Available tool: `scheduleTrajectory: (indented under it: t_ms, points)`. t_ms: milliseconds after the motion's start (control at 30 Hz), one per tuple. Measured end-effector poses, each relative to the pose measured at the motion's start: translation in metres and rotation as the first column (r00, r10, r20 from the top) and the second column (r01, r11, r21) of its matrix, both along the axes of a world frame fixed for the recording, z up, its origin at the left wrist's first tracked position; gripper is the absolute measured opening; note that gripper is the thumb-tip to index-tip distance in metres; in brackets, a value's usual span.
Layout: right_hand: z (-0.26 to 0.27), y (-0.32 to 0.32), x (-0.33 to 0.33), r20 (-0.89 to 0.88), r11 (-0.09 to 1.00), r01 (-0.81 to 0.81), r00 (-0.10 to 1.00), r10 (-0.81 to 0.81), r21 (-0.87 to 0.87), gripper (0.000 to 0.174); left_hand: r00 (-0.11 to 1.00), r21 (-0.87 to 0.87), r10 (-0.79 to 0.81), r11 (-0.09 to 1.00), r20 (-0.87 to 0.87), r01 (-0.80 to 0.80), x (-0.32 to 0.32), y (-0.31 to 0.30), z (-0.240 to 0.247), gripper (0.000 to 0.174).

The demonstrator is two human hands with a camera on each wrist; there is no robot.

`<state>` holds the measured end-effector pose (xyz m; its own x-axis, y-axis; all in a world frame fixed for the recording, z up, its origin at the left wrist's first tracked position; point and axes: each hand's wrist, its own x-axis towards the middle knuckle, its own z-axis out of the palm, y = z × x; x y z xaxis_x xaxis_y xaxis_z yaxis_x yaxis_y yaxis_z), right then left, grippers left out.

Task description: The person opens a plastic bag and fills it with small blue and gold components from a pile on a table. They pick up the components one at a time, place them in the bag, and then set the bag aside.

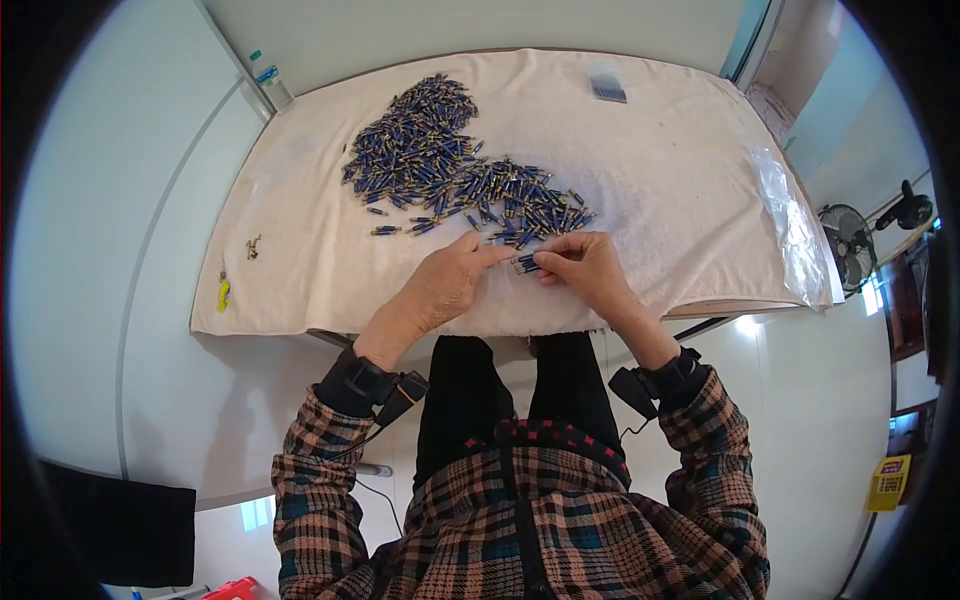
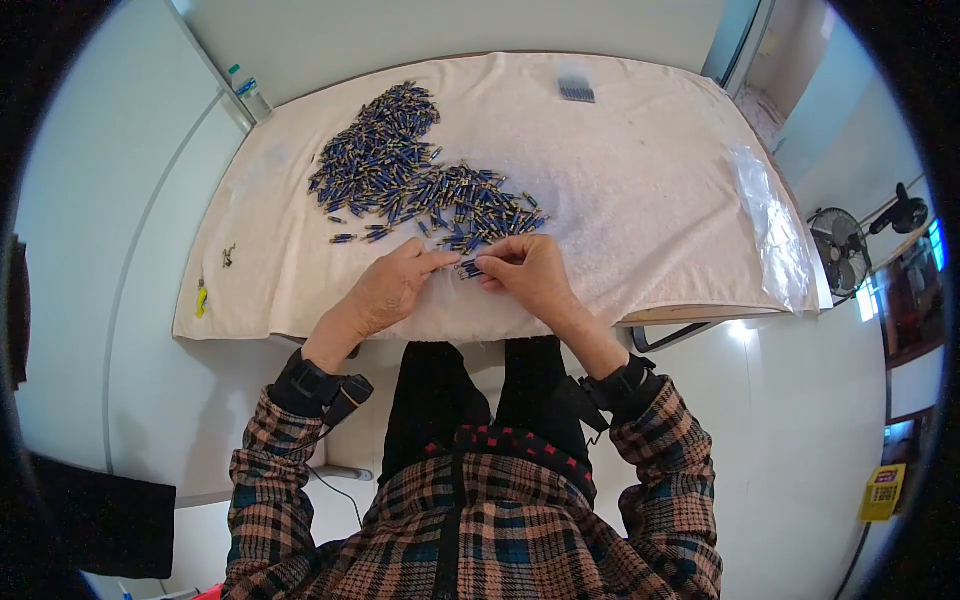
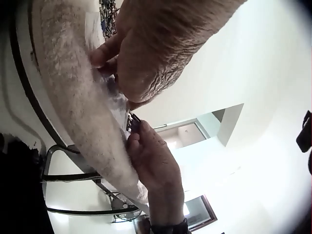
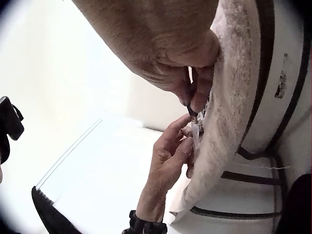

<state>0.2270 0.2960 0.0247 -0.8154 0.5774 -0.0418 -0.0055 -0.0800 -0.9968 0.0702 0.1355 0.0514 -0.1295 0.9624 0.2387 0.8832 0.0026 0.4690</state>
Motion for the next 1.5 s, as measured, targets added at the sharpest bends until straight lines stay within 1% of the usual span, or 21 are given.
scheduleTrajectory:
  t_ms: [67, 333, 467, 667, 767, 800, 900, 933, 1033, 1133, 1200, 1300, 1333, 1400, 1433, 1467, 1500]
  points:
    - [-0.001, -0.001, -0.001, 0.0, 1.0, -0.024, 1.0, 0.024, -0.007, 0.01, 1.0, -0.047, 0.015, 0.999, -0.014, -0.016, 0.001, 0.0, 0.002, 0.038]
    - [0.007, -0.005, -0.005, 0.041, 0.997, -0.06, 0.997, 0.062, -0.043, 0.011, 1.0, -0.075, -0.014, 0.997, 0.006, 0.014, -0.002, 0.003, 0.005, 0.034]
    - [0.009, -0.007, -0.01, 0.06, 0.996, -0.076, 0.995, 0.079, -0.049, 0.011, 0.997, -0.005, -0.052, 0.999, 0.051, 0.053, -0.005, 0.003, 0.003, 0.032]
    - [0.004, -0.014, -0.018, 0.061, 0.993, -0.116, 0.991, 0.116, -0.005, 0.011, 0.996, -0.018, -0.023, 1.0, 0.082, 0.024, -0.005, 0.002, 0.004, 0.029]
    - [-0.006, -0.014, -0.022, 0.086, 0.982, -0.174, 0.982, 0.168, 0.072, 0.01, 0.997, -0.009, -0.01, 1.0, 0.074, 0.011, -0.006, 0.002, 0.001, 0.028]
    - [-0.003, -0.016, -0.022, 0.088, 0.982, -0.176, 0.982, 0.17, 0.074, 0.01, 0.997, -0.009, -0.012, 1.0, 0.079, 0.013, -0.006, 0.003, 0.001, 0.027]
    - [0.004, -0.022, -0.021, 0.181, 0.958, -0.184, 0.973, 0.145, 0.218, 0.01, 0.996, -0.01, -0.02, 1.0, 0.091, 0.021, -0.006, 0.003, 0.001, 0.026]
    - [0.005, -0.023, -0.022, 0.181, 0.958, -0.182, 0.973, 0.144, 0.219, 0.01, 0.995, -0.006, -0.022, 1.0, 0.096, 0.023, -0.006, 0.003, 0.001, 0.026]
    - [0.005, -0.029, -0.025, 0.105, 0.861, -0.114, 0.992, 0.071, 0.496, 0.012, 0.994, 0.0, -0.026, 1.0, 0.106, 0.026, -0.006, 0.004, 0.0, 0.026]
    - [0.006, -0.036, -0.024, 0.112, 0.876, -0.076, 0.993, 0.025, 0.477, 0.011, 0.993, 0.05, -0.043, 0.998, 0.113, 0.037, -0.007, 0.004, -0.002, 0.026]
    - [0.006, -0.036, -0.024, 0.117, 0.883, -0.058, 0.993, 0.004, 0.467, 0.011, 0.993, 0.047, -0.042, 0.998, 0.114, 0.037, -0.008, 0.003, -0.002, 0.027]
    - [0.001, -0.032, -0.023, 0.01, 0.695, -0.06, 0.997, 0.075, 0.717, 0.013, 0.992, 0.042, -0.044, 0.998, 0.117, 0.039, -0.008, 0.003, -0.002, 0.028]
    - [0.002, -0.03, -0.021, 0.011, 0.695, -0.06, 0.997, 0.074, 0.717, 0.013, 0.993, 0.125, -0.067, 0.991, 0.097, 0.055, -0.007, 0.003, -0.002, 0.029]
    - [0.006, -0.024, -0.018, 0.055, 0.659, -0.128, 0.99, 0.131, 0.741, 0.014, 0.993, 0.287, -0.105, 0.954, 0.053, 0.086, -0.005, 0.001, -0.001, 0.031]
    - [0.007, -0.023, -0.018, 0.078, 0.639, -0.163, 0.984, 0.16, 0.752, 0.015, 0.993, 0.287, -0.102, 0.954, 0.054, 0.082, -0.003, -0.003, -0.001, 0.031]
    - [0.006, -0.023, -0.017, 0.079, 0.639, -0.166, 0.984, 0.163, 0.751, 0.015, 0.992, 0.249, -0.035, 0.969, 0.124, 0.003, -0.001, -0.009, 0.0, 0.032]
    - [0.004, -0.023, -0.016, 0.07, 0.683, -0.154, 0.986, 0.149, 0.714, 0.015, 0.981, 0.204, 0.032, 0.976, 0.191, -0.072, 0.003, -0.014, 0.001, 0.034]
